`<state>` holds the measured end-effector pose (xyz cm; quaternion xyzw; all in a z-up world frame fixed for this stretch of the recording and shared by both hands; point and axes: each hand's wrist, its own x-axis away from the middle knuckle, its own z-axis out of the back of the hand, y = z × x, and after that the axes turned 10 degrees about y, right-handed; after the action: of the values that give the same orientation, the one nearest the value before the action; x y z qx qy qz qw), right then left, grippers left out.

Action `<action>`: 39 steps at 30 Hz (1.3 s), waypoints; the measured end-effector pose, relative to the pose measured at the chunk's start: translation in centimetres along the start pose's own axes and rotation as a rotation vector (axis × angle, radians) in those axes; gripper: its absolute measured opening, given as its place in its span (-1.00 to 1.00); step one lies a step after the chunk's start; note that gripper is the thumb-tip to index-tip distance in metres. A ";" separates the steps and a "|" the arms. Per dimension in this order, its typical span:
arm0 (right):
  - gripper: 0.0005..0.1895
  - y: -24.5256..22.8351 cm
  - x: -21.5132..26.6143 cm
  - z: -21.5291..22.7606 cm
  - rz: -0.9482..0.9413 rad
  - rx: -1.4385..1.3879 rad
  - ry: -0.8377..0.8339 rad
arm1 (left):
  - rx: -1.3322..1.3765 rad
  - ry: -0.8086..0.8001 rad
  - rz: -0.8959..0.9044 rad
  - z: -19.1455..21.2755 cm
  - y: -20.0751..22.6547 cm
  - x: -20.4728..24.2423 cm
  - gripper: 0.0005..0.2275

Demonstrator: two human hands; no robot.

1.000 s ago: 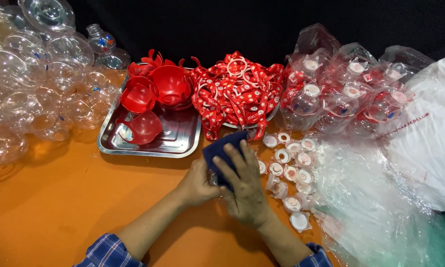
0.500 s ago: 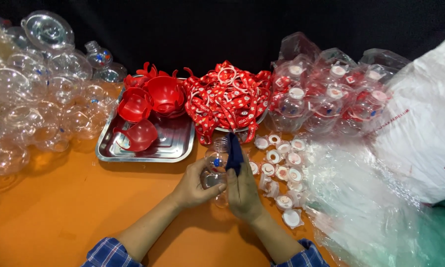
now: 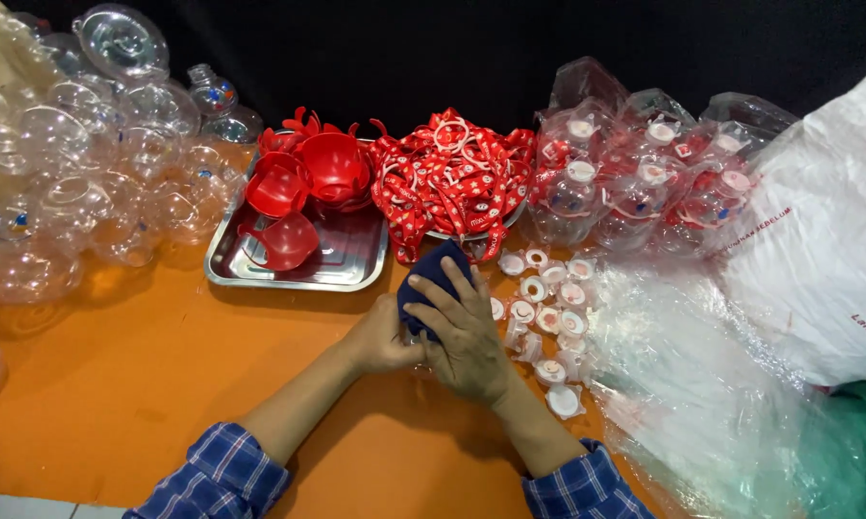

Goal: Assembling plastic bottles with red lanyards and cleaning them with a cloth.

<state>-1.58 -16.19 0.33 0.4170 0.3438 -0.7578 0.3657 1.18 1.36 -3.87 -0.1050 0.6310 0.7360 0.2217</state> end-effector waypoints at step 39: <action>-0.49 -3.1 0.6 -0.6 -0.272 -0.044 0.175 | -0.116 0.148 -0.146 -1.0 3.1 -0.3 -0.60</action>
<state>-4.15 -14.34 0.26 0.4227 0.4440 -0.7536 0.2372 -0.13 0.01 -1.21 -0.2174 0.5928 0.7433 0.2210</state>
